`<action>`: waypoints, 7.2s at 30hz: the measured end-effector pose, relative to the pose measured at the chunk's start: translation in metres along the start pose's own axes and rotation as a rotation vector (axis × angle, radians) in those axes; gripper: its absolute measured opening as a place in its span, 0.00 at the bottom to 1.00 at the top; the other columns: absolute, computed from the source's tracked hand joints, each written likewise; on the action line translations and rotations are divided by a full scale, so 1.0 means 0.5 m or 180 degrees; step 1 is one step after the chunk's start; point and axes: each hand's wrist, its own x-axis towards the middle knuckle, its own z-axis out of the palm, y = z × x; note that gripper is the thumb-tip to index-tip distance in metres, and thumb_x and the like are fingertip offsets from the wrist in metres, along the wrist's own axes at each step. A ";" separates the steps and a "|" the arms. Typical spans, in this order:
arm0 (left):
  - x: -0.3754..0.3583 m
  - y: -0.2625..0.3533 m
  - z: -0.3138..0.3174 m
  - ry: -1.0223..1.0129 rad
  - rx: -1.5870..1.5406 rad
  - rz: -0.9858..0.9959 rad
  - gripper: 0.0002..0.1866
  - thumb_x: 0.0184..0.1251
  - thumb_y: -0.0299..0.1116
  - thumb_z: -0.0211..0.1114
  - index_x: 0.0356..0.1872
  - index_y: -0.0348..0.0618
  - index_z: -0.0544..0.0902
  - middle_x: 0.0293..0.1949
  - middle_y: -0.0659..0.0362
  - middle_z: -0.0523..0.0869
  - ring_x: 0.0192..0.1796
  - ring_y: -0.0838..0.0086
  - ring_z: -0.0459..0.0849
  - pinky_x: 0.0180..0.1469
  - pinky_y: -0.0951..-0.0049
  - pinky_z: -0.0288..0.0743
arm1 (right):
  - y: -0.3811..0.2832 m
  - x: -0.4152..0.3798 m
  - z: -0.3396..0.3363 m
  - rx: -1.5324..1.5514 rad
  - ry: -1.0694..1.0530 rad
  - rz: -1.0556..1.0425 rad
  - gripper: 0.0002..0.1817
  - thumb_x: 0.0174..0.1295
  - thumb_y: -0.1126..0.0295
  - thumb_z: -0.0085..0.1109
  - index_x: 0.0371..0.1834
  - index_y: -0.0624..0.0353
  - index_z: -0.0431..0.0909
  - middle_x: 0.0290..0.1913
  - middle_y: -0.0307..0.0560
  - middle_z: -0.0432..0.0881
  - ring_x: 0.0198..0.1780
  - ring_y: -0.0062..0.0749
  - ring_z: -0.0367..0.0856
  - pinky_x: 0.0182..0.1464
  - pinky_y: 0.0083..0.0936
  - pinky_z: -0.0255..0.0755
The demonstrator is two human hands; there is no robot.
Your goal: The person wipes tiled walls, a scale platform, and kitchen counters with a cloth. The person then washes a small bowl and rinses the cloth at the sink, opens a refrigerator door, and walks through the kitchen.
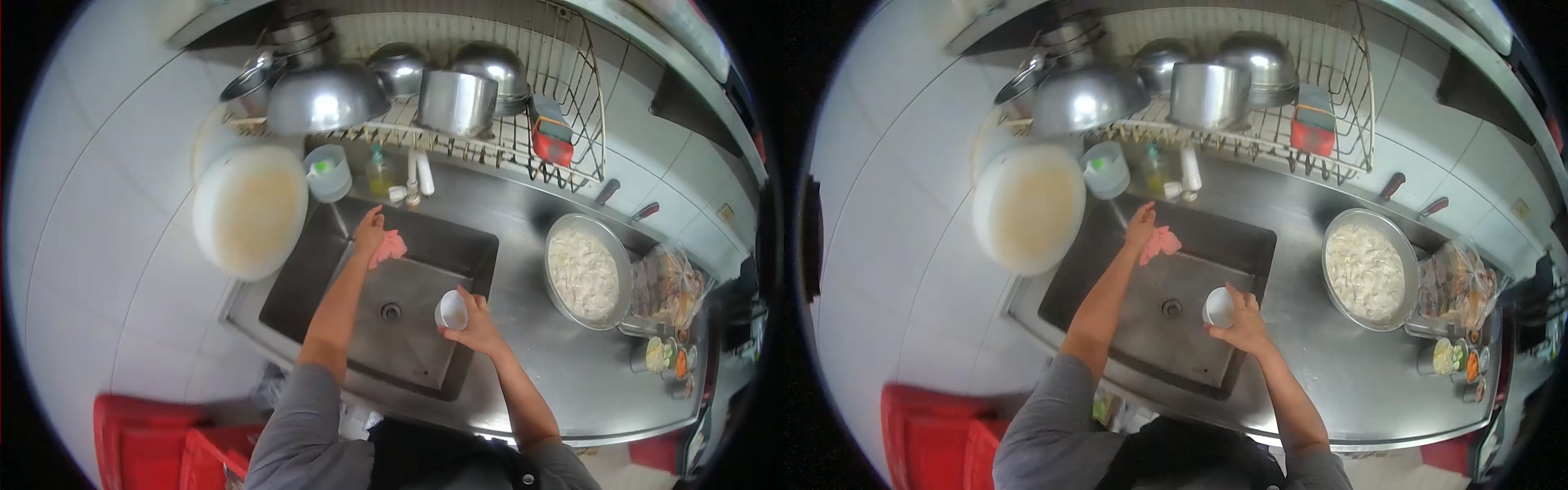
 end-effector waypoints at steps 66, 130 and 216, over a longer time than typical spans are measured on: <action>-0.121 -0.120 0.132 -0.2576 -0.2438 -0.1861 0.22 0.74 0.45 0.54 0.54 0.35 0.76 0.40 0.48 0.84 0.35 0.66 0.84 0.37 0.61 0.80 | 0.147 0.435 0.254 -0.1035 0.0177 -0.0103 0.56 0.33 0.53 0.79 0.67 0.66 0.60 0.65 0.70 0.61 0.67 0.66 0.58 0.68 0.46 0.58; -0.075 -0.259 0.240 -0.1459 0.0323 0.0232 0.17 0.62 0.31 0.62 0.52 0.38 0.78 0.44 0.52 0.86 0.46 0.64 0.85 0.46 0.64 0.78 | 0.049 0.378 0.128 -0.0849 0.0880 0.0374 0.23 0.60 0.79 0.47 0.58 0.45 0.71 0.53 0.67 0.76 0.47 0.61 0.81 0.47 0.46 0.77; 0.012 0.007 0.123 -0.1643 -0.1544 -0.1391 0.22 0.76 0.43 0.45 0.66 0.49 0.64 0.57 0.51 0.78 0.52 0.61 0.84 0.53 0.62 0.81 | 0.085 0.543 0.047 0.0708 -0.0082 -0.0822 0.25 0.47 0.68 0.72 0.52 0.59 0.81 0.43 0.51 0.85 0.42 0.34 0.84 0.47 0.30 0.78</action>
